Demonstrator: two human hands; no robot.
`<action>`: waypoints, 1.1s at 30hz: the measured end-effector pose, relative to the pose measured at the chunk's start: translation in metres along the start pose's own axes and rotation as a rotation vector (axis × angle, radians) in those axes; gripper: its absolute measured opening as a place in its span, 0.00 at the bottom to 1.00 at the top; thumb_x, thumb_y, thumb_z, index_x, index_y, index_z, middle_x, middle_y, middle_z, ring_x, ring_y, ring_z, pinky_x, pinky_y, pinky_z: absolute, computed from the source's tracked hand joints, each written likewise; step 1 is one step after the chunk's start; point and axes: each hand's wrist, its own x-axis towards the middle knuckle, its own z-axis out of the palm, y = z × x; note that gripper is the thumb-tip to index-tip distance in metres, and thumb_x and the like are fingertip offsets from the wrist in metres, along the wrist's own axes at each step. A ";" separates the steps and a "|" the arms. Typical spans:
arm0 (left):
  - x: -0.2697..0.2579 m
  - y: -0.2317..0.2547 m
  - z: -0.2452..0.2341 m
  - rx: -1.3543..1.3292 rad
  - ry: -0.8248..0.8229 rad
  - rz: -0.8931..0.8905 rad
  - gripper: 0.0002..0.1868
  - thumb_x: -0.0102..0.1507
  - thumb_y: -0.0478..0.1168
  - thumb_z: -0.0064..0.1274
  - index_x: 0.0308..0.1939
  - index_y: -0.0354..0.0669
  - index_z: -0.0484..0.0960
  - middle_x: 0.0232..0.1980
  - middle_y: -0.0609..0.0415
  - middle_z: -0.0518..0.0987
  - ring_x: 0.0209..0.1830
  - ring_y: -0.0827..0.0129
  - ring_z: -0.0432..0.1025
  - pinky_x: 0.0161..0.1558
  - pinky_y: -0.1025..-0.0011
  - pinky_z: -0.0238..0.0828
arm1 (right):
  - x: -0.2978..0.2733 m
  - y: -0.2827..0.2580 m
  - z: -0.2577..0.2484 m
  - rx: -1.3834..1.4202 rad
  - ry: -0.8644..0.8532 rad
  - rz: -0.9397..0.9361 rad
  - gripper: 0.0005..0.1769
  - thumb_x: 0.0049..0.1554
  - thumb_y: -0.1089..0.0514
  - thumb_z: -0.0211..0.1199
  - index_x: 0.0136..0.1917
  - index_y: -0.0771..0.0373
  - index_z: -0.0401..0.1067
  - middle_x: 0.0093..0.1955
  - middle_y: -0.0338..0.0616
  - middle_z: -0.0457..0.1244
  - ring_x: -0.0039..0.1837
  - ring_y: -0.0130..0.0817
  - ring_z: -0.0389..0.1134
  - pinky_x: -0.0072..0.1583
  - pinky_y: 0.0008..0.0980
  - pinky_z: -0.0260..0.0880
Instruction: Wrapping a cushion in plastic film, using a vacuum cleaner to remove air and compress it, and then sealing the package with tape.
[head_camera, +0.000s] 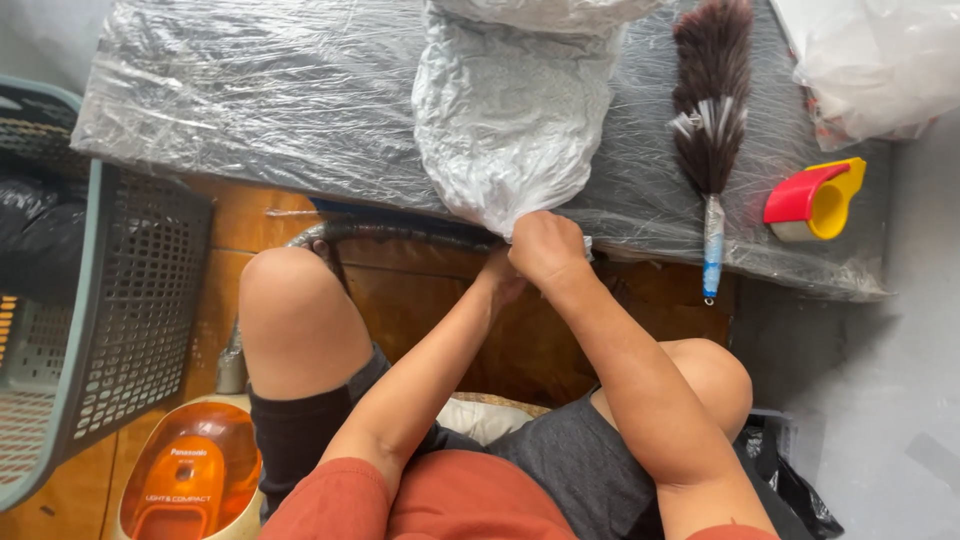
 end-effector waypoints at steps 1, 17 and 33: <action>0.002 -0.001 -0.001 -0.012 0.013 0.006 0.28 0.65 0.48 0.52 0.62 0.29 0.72 0.49 0.42 0.77 0.48 0.55 0.77 0.50 0.51 0.79 | 0.002 0.002 0.001 -0.006 -0.007 -0.016 0.21 0.56 0.54 0.54 0.42 0.74 0.79 0.43 0.61 0.72 0.55 0.60 0.73 0.59 0.55 0.73; -0.045 0.005 -0.025 0.072 0.047 0.053 0.25 0.64 0.44 0.53 0.60 0.30 0.76 0.47 0.43 0.83 0.47 0.60 0.80 0.45 0.58 0.82 | -0.008 -0.008 -0.018 -0.131 -0.045 0.057 0.25 0.56 0.51 0.52 0.49 0.74 0.80 0.52 0.60 0.72 0.62 0.58 0.71 0.64 0.55 0.70; -0.317 0.070 -0.466 1.773 0.795 -0.382 0.34 0.70 0.67 0.38 0.57 0.39 0.77 0.57 0.41 0.81 0.56 0.41 0.77 0.52 0.47 0.74 | 0.019 0.017 -0.008 -0.339 -0.073 0.100 0.22 0.55 0.56 0.55 0.54 0.73 0.80 0.57 0.70 0.70 0.59 0.72 0.69 0.57 0.56 0.69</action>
